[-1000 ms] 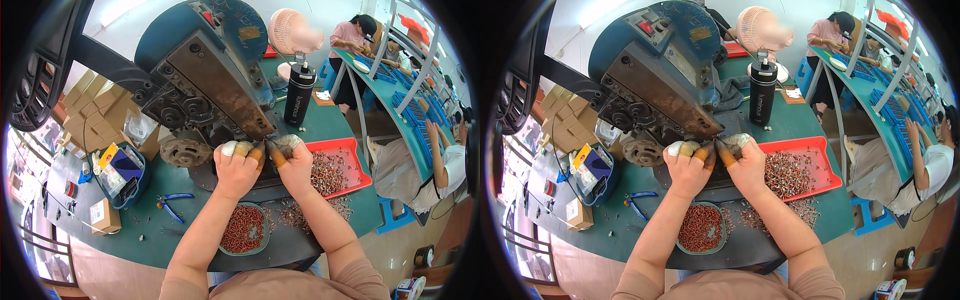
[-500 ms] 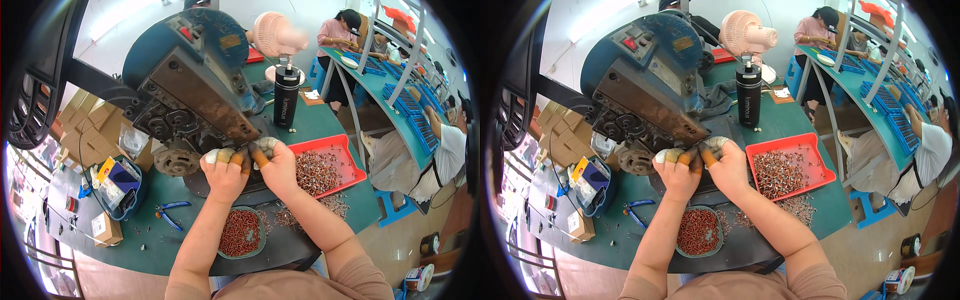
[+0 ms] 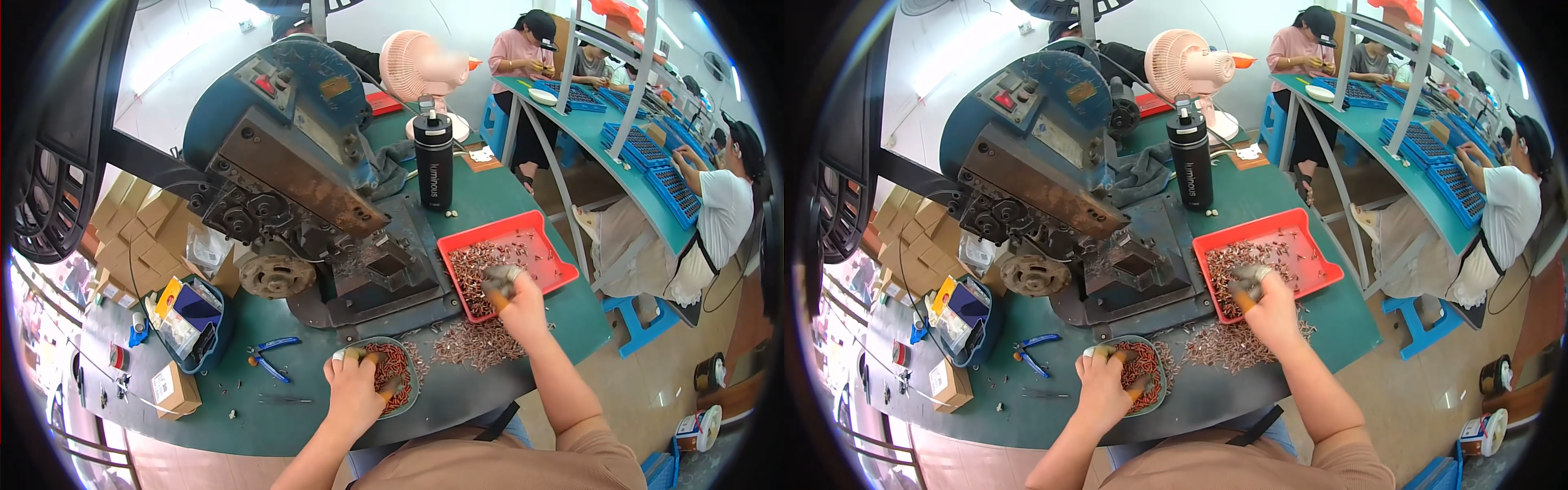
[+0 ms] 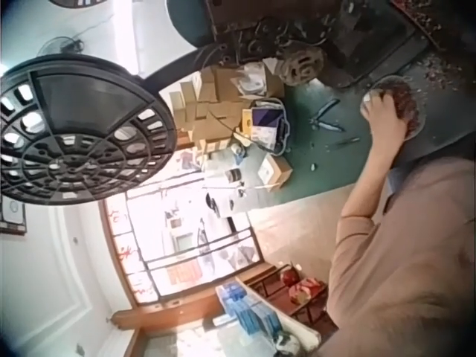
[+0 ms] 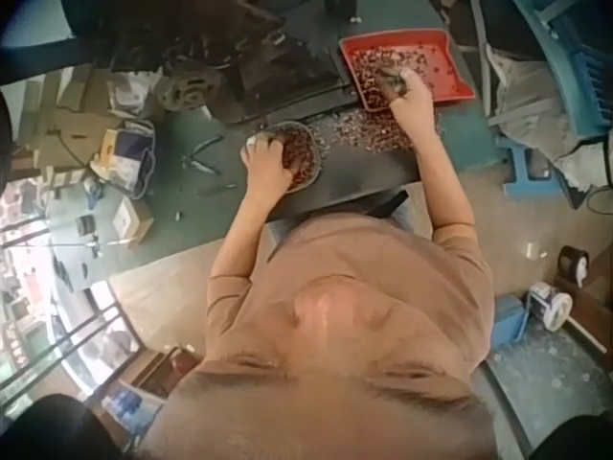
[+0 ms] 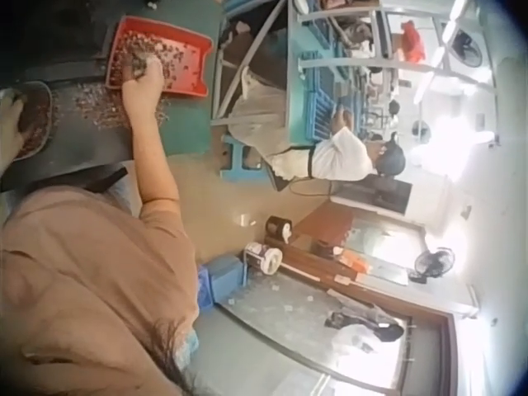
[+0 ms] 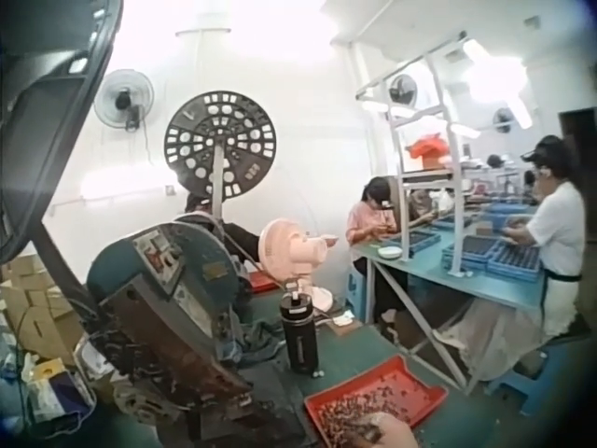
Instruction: The person inserts small metal components into a pressing machine by hand for assembly.
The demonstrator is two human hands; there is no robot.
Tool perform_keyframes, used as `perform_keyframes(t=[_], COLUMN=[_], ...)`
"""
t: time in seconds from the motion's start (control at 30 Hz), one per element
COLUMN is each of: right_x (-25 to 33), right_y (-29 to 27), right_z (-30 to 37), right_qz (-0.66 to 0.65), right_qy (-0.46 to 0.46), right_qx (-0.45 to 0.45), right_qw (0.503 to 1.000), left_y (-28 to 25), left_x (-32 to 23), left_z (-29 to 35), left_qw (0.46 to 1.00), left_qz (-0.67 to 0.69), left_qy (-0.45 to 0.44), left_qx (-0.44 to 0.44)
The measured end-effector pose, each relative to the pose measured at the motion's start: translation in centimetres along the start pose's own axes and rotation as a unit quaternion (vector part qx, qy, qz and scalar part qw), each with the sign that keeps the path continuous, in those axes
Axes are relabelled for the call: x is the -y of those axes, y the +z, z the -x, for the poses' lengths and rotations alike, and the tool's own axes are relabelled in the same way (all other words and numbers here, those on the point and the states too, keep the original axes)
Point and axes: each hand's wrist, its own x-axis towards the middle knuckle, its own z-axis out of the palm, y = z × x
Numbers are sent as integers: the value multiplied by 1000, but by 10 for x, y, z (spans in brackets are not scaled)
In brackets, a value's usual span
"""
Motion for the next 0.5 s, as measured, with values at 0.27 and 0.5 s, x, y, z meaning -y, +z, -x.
perform_keyframes(t=[0.27,0.5], right_x=[1,-4], right_y=[7,12], right_z=[34,26], right_qz=[62,78], right_qy=[-19,-116], right_qx=[99,65], right_qw=[993,988], left_y=[10,3], left_x=[8,13], left_z=[0,-6], left_qw=[997,995], left_qz=[-35,33], left_qy=[35,-15], left_qx=[-58,-92])
